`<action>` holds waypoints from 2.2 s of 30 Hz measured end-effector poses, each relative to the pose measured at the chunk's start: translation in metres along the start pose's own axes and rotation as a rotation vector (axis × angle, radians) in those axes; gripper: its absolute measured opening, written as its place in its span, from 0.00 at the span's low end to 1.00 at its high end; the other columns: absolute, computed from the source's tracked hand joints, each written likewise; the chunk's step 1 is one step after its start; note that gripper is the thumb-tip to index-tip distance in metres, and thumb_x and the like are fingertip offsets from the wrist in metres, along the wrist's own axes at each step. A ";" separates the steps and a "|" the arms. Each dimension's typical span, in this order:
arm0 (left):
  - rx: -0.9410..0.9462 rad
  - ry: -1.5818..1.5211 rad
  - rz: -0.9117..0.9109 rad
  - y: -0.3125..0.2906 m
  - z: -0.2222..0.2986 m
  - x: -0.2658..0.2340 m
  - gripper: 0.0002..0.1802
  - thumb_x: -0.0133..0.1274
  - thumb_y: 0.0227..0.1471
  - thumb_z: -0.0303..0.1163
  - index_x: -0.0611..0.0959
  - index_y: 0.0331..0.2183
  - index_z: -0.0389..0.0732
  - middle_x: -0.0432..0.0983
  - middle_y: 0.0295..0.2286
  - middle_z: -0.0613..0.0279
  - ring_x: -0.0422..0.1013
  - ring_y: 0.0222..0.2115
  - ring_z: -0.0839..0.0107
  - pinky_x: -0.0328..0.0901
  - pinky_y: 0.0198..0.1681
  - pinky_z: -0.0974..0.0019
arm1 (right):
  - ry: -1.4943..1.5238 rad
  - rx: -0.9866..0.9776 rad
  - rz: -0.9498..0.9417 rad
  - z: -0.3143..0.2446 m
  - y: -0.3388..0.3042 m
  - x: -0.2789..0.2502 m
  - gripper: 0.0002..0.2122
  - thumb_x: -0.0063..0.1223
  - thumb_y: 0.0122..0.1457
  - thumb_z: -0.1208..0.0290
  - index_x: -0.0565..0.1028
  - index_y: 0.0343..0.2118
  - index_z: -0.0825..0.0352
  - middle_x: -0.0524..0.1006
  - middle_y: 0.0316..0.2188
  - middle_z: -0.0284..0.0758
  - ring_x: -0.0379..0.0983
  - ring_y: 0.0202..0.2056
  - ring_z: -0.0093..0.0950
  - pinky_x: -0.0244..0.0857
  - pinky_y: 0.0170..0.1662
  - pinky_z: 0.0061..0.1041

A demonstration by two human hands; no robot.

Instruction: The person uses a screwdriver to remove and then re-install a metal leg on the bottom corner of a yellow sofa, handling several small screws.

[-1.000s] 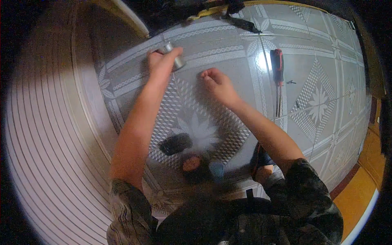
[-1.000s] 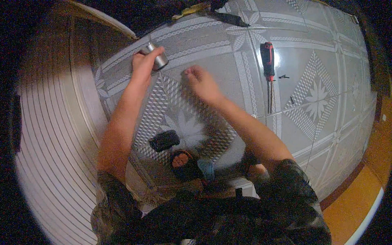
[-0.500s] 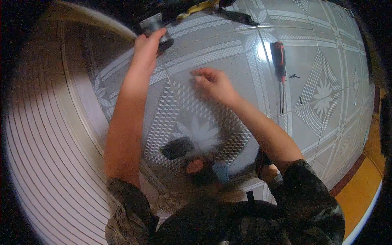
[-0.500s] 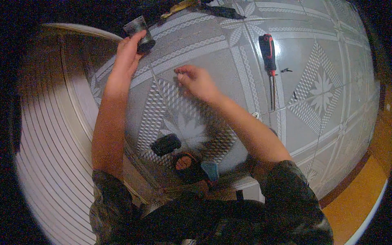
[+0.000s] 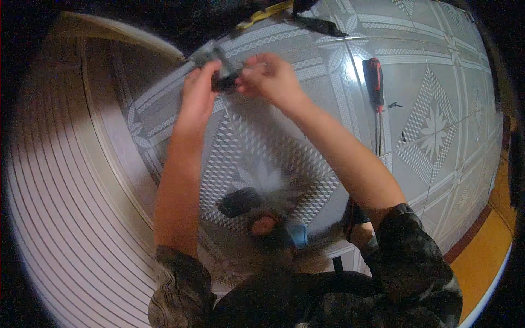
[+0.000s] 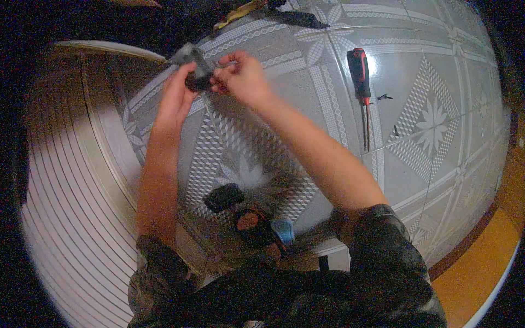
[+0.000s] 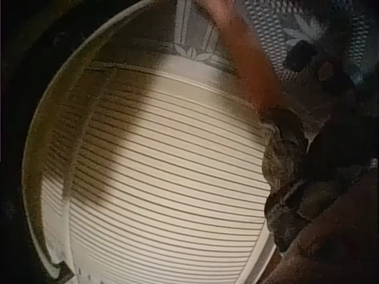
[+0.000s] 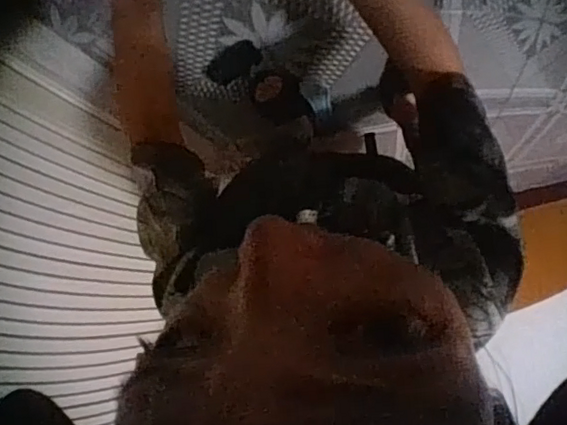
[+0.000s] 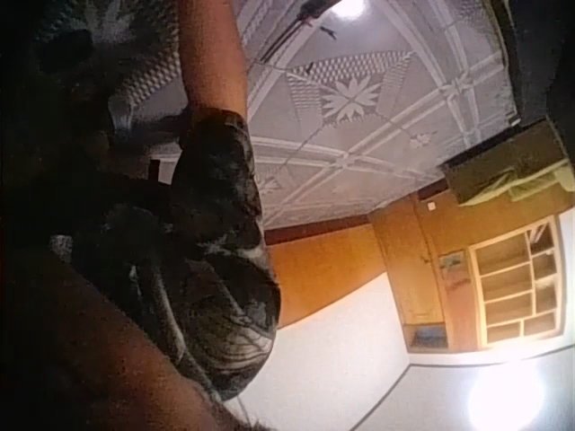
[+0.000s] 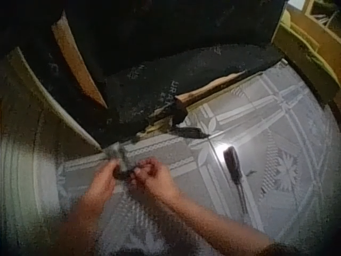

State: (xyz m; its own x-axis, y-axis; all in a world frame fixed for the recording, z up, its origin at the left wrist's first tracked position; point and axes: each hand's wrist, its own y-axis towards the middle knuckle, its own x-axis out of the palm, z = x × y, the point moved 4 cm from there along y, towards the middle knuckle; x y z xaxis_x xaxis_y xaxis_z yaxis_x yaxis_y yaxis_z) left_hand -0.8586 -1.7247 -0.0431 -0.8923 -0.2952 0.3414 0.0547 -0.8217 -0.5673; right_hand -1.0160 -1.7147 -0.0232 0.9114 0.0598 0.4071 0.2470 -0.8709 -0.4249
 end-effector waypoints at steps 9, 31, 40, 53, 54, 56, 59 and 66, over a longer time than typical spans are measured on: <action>0.315 0.318 0.223 -0.057 -0.008 0.011 0.10 0.46 0.46 0.30 0.73 0.33 0.38 0.67 0.30 0.67 0.62 0.27 0.79 0.59 0.27 0.74 | -0.497 -0.305 0.169 0.003 -0.028 0.011 0.07 0.51 0.47 0.72 0.71 0.22 0.72 0.72 0.16 0.37 0.68 0.19 0.24 0.61 0.24 0.24; 0.000 -0.163 -0.077 -0.110 -0.011 0.004 0.09 0.41 0.54 0.35 0.68 0.33 0.40 0.68 0.34 0.52 0.68 0.35 0.58 0.66 0.36 0.57 | -2.411 -0.818 -0.485 -0.097 -0.077 -0.190 0.08 0.46 0.43 0.69 0.71 0.29 0.61 0.63 0.42 0.35 0.56 0.48 0.32 0.54 0.50 0.33; -0.072 -0.118 0.058 -0.110 -0.018 -0.007 0.06 0.44 0.52 0.36 0.71 0.31 0.47 0.66 0.32 0.69 0.64 0.33 0.72 0.61 0.36 0.57 | -1.625 -0.305 -0.262 -0.137 -0.112 -0.132 0.11 0.44 0.53 0.63 0.62 0.32 0.65 0.68 0.23 0.45 0.66 0.28 0.46 0.58 0.29 0.39; -0.252 -0.502 0.093 -0.121 -0.029 -0.001 0.08 0.42 0.52 0.40 0.71 0.30 0.48 0.69 0.36 0.58 0.63 0.39 0.56 0.57 0.43 0.48 | -1.301 -0.061 -0.335 -0.047 -0.161 -0.042 0.13 0.42 0.53 0.61 0.65 0.33 0.67 0.71 0.23 0.48 0.67 0.27 0.49 0.60 0.30 0.43; -0.251 -0.505 0.089 -0.120 -0.029 0.001 0.08 0.42 0.52 0.40 0.71 0.30 0.48 0.69 0.36 0.58 0.63 0.39 0.56 0.57 0.43 0.48 | -1.293 -0.054 -0.337 -0.046 -0.161 -0.042 0.13 0.42 0.53 0.61 0.65 0.32 0.67 0.71 0.23 0.48 0.67 0.27 0.49 0.60 0.30 0.43; -0.212 -0.523 0.126 -0.121 -0.028 0.001 0.08 0.42 0.52 0.41 0.70 0.31 0.48 0.68 0.36 0.57 0.64 0.38 0.56 0.57 0.43 0.49 | -1.285 -0.051 -0.348 -0.046 -0.162 -0.041 0.13 0.42 0.53 0.61 0.65 0.32 0.67 0.71 0.23 0.48 0.67 0.28 0.49 0.60 0.30 0.43; -0.142 -0.511 0.158 -0.121 -0.025 -0.002 0.08 0.42 0.52 0.40 0.69 0.32 0.48 0.68 0.37 0.59 0.64 0.38 0.57 0.57 0.42 0.48 | -1.277 -0.076 -0.345 -0.047 -0.162 -0.034 0.12 0.42 0.53 0.61 0.64 0.32 0.67 0.71 0.23 0.49 0.67 0.28 0.49 0.60 0.31 0.43; 0.060 -0.335 0.227 -0.124 -0.013 0.011 0.08 0.41 0.53 0.41 0.68 0.33 0.48 0.66 0.35 0.67 0.62 0.37 0.66 0.58 0.39 0.50 | -1.013 0.071 -0.369 -0.037 -0.159 -0.028 0.13 0.38 0.56 0.61 0.63 0.27 0.68 0.65 0.13 0.37 0.64 0.15 0.33 0.56 0.19 0.28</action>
State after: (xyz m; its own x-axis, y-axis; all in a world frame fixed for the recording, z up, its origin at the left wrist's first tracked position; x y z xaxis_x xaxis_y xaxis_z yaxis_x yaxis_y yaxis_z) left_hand -0.8808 -1.6199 0.0215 -0.6597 -0.6068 0.4435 0.2685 -0.7414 -0.6150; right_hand -1.0933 -1.5958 0.0627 0.6174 0.7167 -0.3245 0.5506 -0.6882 -0.4725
